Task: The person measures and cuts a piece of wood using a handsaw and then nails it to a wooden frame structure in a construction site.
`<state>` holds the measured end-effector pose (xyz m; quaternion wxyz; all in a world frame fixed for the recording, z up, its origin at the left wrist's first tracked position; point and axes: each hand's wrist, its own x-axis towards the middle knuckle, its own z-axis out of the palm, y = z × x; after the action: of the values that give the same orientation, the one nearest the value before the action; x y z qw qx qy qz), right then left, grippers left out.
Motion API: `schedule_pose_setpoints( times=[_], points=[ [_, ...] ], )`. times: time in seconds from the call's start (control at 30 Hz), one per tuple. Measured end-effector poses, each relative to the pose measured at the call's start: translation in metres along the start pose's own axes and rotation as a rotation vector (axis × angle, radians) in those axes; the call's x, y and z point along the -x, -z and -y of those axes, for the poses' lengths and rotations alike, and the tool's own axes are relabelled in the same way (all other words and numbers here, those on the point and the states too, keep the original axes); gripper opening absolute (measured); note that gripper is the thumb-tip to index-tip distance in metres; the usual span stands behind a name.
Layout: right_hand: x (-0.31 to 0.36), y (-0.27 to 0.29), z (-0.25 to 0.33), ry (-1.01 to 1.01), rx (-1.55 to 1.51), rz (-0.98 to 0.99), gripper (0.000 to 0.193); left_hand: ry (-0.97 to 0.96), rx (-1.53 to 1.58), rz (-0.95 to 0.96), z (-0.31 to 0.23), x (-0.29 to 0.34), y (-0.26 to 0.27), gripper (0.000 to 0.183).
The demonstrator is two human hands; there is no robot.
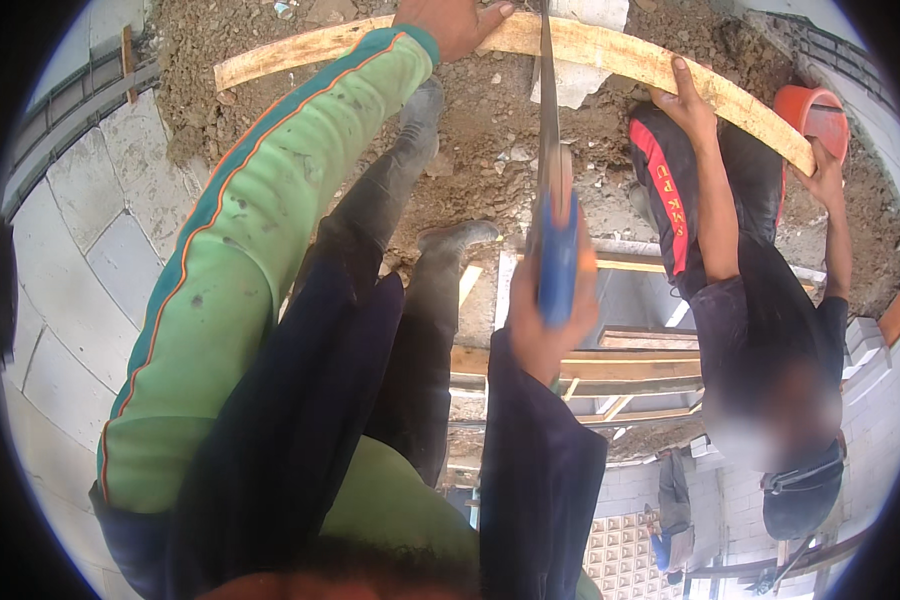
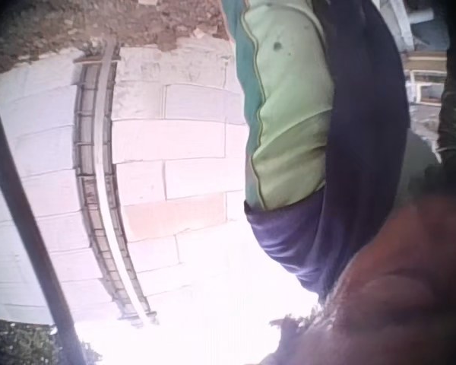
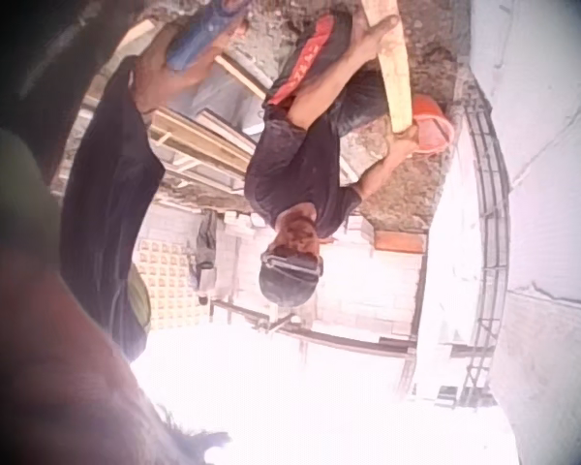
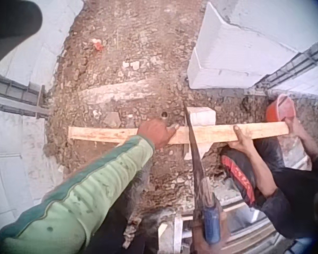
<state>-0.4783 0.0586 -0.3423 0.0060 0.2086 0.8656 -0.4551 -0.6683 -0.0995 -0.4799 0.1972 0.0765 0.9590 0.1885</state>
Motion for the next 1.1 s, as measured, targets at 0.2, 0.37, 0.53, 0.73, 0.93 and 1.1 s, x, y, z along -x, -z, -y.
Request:
schedule_pose_setpoints(
  times=[0.2,0.37,0.53,0.73,0.93,1.1],
  points=[
    [-0.003,0.002,0.049,0.037,-0.064,0.085,0.045,0.052,-0.052,0.365,0.019,-0.002,0.032,0.080],
    [0.031,0.022,0.011,-0.121,-0.003,0.016,0.049,0.035,-0.015,0.338,-0.010,0.003,0.013,0.077],
    [-0.055,-0.008,0.035,0.009,-0.100,0.101,0.052,0.090,-0.082,0.314,0.001,0.000,0.026,0.075],
    [0.062,0.035,0.011,-0.146,0.068,0.142,0.056,-0.007,-0.103,0.068,0.025,0.026,-0.011,0.077],
    [-0.006,0.006,0.017,-0.265,0.184,0.187,0.059,0.001,-0.050,0.230,0.000,0.003,0.000,0.076],
    [0.019,-0.007,-0.005,0.008,-0.104,0.047,0.055,0.076,-0.113,0.203,0.017,0.005,0.008,0.076]
  ],
)
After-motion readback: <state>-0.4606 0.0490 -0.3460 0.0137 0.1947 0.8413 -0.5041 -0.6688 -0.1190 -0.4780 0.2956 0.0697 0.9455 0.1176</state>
